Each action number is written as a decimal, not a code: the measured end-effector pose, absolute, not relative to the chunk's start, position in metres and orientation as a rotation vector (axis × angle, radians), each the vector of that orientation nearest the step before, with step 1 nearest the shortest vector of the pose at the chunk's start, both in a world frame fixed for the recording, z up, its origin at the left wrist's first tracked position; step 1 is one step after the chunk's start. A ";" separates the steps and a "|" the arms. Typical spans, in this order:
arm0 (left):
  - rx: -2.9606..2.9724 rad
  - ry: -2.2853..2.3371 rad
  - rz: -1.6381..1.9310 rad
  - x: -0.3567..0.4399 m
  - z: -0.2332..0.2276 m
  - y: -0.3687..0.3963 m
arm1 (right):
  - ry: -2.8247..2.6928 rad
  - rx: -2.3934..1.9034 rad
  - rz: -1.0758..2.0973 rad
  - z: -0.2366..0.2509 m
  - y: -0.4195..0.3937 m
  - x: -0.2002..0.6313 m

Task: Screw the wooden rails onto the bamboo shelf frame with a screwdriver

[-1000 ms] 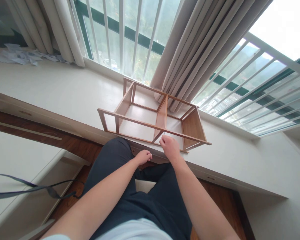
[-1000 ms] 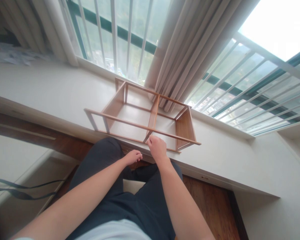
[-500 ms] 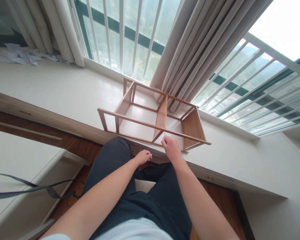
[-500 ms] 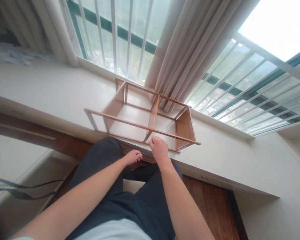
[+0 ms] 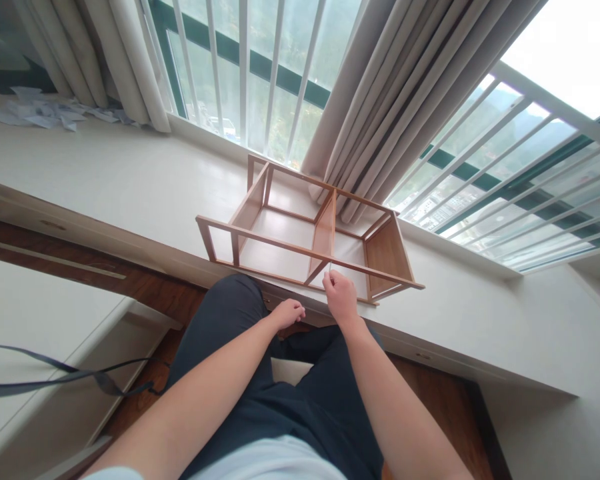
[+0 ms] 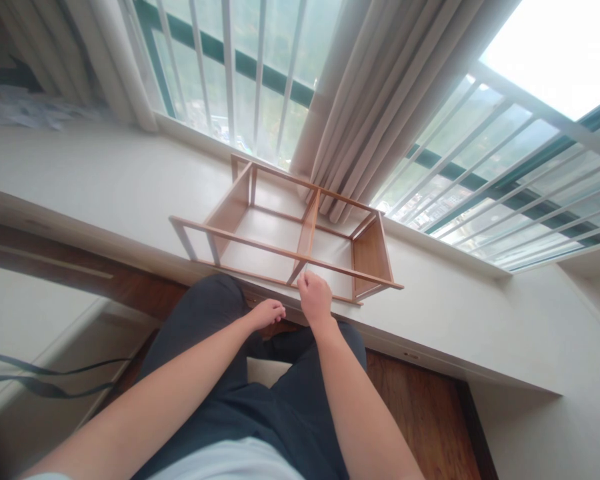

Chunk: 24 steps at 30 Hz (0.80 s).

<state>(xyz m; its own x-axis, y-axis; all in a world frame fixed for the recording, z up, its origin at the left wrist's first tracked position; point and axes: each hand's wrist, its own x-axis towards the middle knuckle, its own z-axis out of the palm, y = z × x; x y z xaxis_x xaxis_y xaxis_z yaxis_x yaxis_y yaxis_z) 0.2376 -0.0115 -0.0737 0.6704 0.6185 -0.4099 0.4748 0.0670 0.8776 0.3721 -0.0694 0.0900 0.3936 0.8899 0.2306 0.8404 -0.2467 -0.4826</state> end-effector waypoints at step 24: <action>1.559 0.930 0.141 0.239 -0.076 -0.012 | -0.558 -1.073 1.184 0.081 -0.068 0.356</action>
<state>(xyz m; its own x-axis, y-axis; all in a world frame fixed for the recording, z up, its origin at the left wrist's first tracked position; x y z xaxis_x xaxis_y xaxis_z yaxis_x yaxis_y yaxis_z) 0.2394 -0.0117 -0.0764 0.6669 0.6208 -0.4122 0.4705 0.0781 0.8789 0.3558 -0.0682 0.0812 0.3289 0.9289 -0.1701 -0.4601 0.0003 -0.8879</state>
